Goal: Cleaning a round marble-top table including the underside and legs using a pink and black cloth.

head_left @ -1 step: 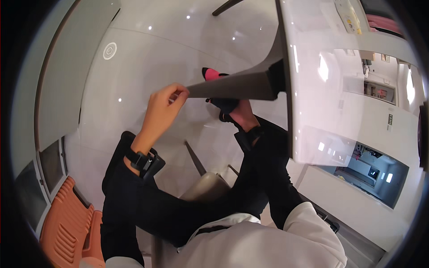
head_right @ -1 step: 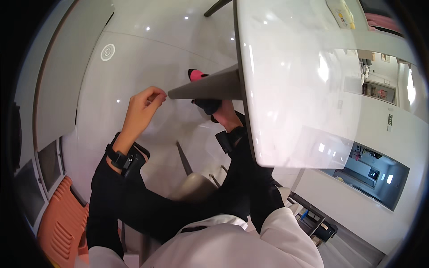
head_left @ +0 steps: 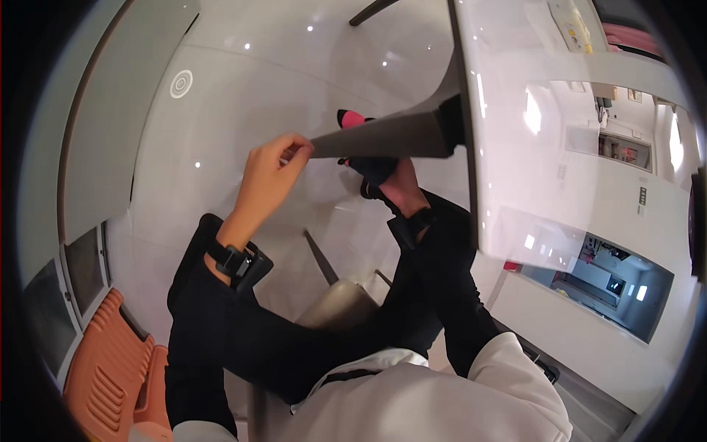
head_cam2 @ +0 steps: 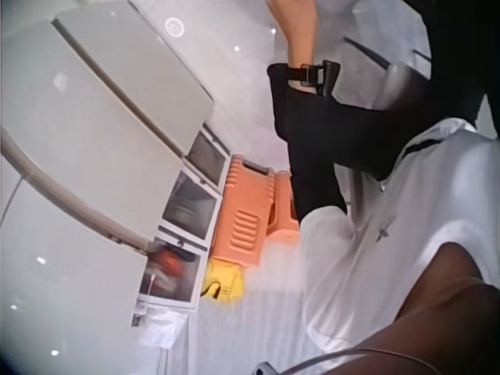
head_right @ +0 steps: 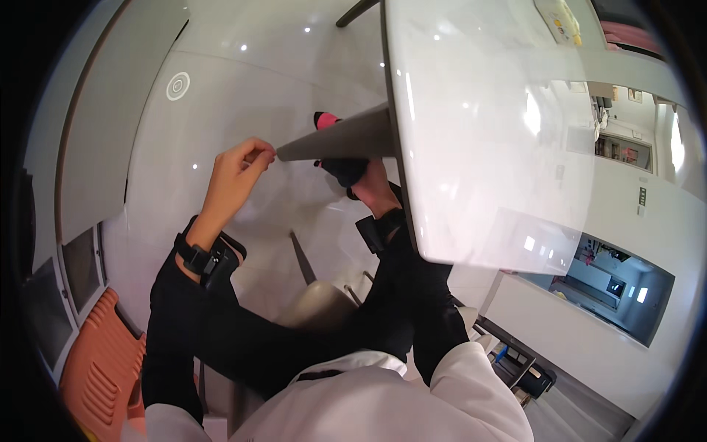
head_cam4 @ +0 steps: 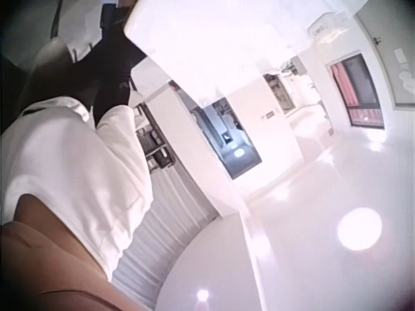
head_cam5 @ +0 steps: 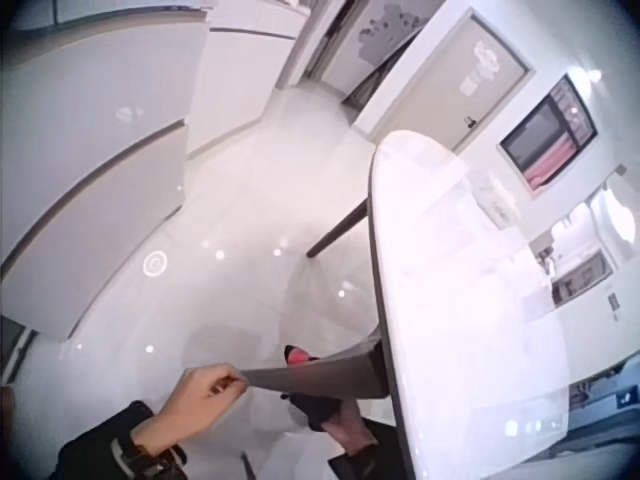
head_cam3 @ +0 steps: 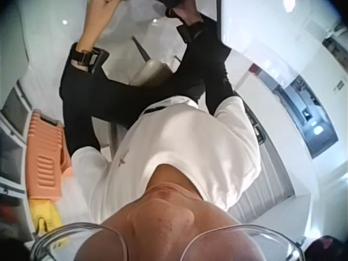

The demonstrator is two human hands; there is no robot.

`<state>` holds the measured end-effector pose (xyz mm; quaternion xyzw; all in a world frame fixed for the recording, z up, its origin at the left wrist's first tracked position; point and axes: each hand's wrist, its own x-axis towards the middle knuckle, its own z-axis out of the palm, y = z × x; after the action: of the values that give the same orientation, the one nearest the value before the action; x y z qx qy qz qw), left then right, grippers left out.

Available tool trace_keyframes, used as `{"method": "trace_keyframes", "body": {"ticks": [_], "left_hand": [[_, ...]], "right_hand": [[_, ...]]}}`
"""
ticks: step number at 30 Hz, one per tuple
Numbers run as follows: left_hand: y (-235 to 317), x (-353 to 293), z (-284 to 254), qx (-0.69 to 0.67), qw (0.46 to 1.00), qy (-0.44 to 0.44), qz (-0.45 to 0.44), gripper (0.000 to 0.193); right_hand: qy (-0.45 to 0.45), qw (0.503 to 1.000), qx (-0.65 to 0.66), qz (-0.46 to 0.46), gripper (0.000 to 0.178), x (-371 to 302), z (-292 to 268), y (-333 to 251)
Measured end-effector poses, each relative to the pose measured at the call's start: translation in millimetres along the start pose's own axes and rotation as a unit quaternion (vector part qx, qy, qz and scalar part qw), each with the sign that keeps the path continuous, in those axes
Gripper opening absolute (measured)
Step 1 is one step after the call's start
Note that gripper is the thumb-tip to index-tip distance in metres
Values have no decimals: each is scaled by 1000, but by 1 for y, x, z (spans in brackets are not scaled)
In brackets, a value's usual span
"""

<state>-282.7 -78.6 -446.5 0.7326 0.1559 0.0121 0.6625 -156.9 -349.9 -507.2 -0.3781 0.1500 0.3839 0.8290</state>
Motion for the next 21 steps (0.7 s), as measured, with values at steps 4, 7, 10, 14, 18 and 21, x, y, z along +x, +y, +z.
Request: {"method": "trace_keyframes", "body": {"ticks": [4,7,10,14,18,21], "left_hand": [[24,-14,8,-4,1000,-6,18,20],[33,-25,14,-22,999,8,27,20],[39,-34,21,-26,998,20,54,19],[41,-64,31,-49,996,47,59,20],[38,-83,39,-65,994,62,64,20],[32,-91,42,-76,993,65,69,20]], "right_hand": [[13,996,37,-81,53,-46,32,-14],[-84,989,76,-100,52,-80,51,-21],[-11,989,65,-135,44,-102,40,-16],[153,931,-11,-332,22,-132,89,-14],[161,813,-291,-478,31,-139,97,-27],[113,739,-457,-481,52,-116,124,-37]]}}
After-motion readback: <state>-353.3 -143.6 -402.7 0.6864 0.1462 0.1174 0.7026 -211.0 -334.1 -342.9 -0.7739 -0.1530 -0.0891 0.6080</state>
